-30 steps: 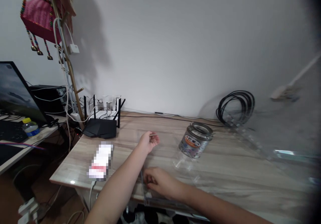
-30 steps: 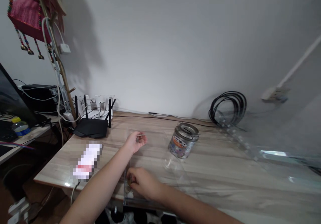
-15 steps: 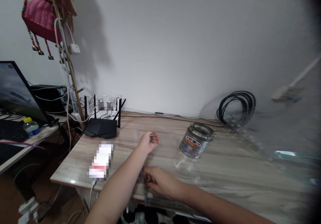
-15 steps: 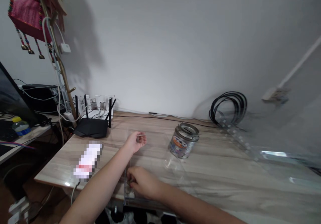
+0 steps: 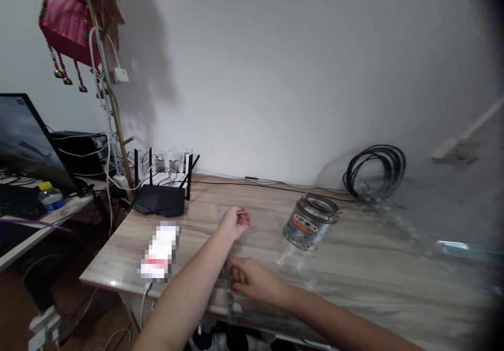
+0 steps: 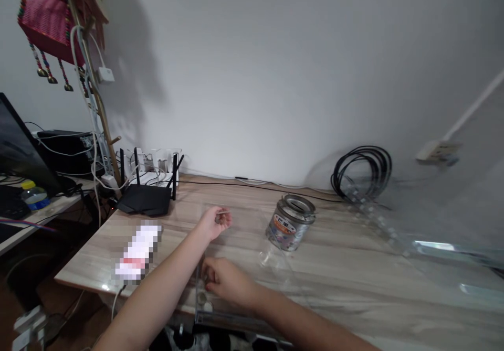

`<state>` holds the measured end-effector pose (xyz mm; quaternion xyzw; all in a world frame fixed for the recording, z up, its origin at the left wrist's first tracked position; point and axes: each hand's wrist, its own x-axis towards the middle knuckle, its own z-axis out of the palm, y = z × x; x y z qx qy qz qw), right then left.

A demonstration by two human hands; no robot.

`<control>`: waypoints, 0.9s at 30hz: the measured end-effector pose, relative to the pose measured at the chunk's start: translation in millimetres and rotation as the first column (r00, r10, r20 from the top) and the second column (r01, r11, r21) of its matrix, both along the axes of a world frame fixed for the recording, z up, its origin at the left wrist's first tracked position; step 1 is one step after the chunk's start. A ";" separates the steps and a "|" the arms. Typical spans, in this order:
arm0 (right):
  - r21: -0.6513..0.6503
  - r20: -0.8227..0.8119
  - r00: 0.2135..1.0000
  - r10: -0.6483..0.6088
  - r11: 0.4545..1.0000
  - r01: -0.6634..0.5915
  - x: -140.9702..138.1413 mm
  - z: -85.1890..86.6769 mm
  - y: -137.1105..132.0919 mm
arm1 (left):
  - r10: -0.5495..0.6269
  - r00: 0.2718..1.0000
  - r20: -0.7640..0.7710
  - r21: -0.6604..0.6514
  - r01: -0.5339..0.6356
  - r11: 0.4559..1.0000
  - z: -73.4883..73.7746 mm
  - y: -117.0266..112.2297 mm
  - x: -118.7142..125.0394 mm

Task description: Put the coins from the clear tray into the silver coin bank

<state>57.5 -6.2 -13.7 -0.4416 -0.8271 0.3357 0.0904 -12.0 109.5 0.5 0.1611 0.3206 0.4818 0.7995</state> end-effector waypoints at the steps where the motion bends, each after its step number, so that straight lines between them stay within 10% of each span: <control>1: 0.001 -0.012 1.000 -0.019 1.000 0.019 -0.3 -2.5 2.4 | 0.001 1.000 0.001 0.000 -0.001 1.000 -0.5 0.3 0.2; 17: 0.199 0.209 0.977 -0.047 0.980 0.005 -8.0 -4.9 21.1 | 0.008 1.000 -0.023 -0.010 -0.008 1.000 1.9 -0.9 -1.7; 27: 0.205 0.030 0.975 -0.222 0.956 0.211 26.6 33.2 49.4 | 0.013 1.000 -0.002 -0.110 -0.013 0.994 -2.7 4.1 -0.2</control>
